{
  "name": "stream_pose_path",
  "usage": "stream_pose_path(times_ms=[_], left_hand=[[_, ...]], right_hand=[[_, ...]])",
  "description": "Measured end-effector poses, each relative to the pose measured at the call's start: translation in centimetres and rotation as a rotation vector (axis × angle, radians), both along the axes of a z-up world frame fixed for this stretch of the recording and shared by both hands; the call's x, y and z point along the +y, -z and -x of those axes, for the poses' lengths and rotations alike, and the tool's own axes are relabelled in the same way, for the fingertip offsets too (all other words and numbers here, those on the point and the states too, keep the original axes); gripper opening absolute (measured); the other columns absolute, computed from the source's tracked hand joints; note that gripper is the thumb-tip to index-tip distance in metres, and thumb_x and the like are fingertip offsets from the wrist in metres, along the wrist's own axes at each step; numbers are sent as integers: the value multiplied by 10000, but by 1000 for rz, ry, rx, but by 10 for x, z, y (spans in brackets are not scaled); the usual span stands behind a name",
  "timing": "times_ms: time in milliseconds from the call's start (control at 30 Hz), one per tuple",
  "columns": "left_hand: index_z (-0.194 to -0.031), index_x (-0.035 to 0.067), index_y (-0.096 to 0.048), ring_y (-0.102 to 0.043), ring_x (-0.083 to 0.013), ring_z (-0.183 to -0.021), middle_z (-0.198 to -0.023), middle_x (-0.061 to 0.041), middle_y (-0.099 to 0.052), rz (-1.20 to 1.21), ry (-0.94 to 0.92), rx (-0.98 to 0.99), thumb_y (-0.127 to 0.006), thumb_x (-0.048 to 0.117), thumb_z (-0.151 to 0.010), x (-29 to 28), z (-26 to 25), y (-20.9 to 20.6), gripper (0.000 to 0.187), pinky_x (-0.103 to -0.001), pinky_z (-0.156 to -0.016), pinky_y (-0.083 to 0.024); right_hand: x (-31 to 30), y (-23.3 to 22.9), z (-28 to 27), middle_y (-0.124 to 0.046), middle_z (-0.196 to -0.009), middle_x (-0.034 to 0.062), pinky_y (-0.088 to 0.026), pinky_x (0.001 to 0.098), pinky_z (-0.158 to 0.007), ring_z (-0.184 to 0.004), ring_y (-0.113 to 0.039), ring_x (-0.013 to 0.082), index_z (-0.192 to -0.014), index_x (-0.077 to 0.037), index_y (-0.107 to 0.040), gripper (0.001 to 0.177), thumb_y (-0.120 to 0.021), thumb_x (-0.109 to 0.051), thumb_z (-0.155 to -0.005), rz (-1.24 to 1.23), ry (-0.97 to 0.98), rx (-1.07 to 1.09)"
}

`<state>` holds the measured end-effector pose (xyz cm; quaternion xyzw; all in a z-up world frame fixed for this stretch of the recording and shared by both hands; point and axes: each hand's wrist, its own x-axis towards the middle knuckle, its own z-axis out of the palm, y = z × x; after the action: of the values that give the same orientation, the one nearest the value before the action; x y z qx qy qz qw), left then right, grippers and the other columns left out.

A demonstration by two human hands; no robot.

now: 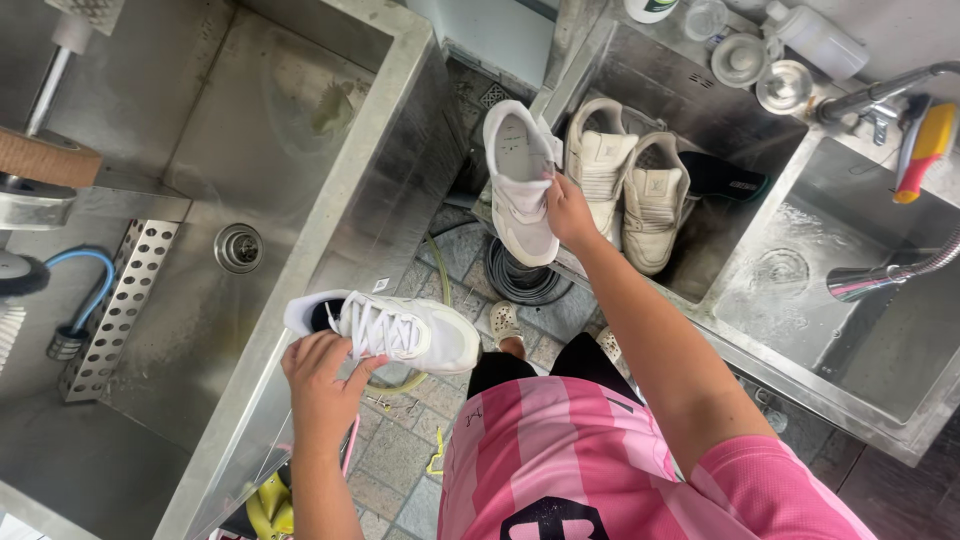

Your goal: The person removes laces and insoles from white sneakers, rinses the shoes in a stainless steel sink under a faucet, and scrubs the interior and exterior surfaces with a green brush.

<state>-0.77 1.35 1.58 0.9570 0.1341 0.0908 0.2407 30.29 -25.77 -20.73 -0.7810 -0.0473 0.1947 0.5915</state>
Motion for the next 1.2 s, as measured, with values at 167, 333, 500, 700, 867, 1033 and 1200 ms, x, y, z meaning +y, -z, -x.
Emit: stream_pose_path(times_ms=[167, 333, 500, 700, 867, 1033, 1200], left_hand=[[-873, 58, -661, -604, -247, -1032, -891, -26, -662, 26, 78, -23, -849, 305, -744, -1, -17, 2, 336, -486, -1081, -328], [-835, 78, -651, -599, -272, -1045, -905, -46, -655, 104, 211, -82, -852, 338, -749, -33, -51, 18, 340, -496, -1056, -333], [-860, 84, -665, -606, -283, -1041, -921, -46, -650, 193, 344, -182, -842, 353, -761, -90, -83, 22, 337, -512, -1037, -338], [-876, 94, -712, -600, -288, -964, -944, -60, -633, 349, 581, -119, -835, 299, -783, -181, -115, 24, 256, -500, -958, -378], [-957, 76, -749, -611, -300, -955, -974, -71, -631, 581, 737, -10, -802, 216, -833, -251, -150, 42, 194, -418, -874, -477], [-924, 33, -748, -654, -294, -860, -920, -91, -656, 706, 638, 42, -809, 168, -818, -327, -159, 58, 182, -377, -779, -515], [-1044, 26, -750, -704, -267, -841, -958, -117, -710, 761, 543, 23, -740, 121, -910, -375, -160, 71, 165, -348, -761, -552]], right_hand=[[-1, 15, 1, -682, -1035, 87, -482, 304, -878, -974, -603, 172, -1306, 30, -598, 510, -432, -409, -1106, -38, -40, 20], [-14, -18, 14, -709, -1172, 124, -481, 334, -1003, -1091, -635, 208, -1287, 5, -651, 531, -449, -446, -1093, 9, 40, 106], [-64, -108, 83, -704, -1244, 133, -488, 366, -1013, -1139, -639, 216, -1323, -12, -646, 491, -503, -402, -1061, 76, -70, -6], [-153, -172, 153, -691, -1222, 102, -510, 357, -949, -1118, -645, 207, -1325, -62, -632, 518, -717, -333, -893, 108, -73, 197], [-223, -165, 167, -682, -1200, 134, -522, 373, -930, -1095, -667, 270, -1269, -71, -677, 462, -758, -318, -886, 306, 166, -14], [-289, -147, 168, -656, -1249, 151, -512, 395, -909, -1093, -651, 347, -1273, -70, -659, 463, -718, -339, -901, 485, 185, -211], [-341, -112, 151, -640, -1282, 157, -503, 405, -920, -1136, -626, 363, -1282, -62, -652, 483, -677, -347, -894, 486, 103, -219]])
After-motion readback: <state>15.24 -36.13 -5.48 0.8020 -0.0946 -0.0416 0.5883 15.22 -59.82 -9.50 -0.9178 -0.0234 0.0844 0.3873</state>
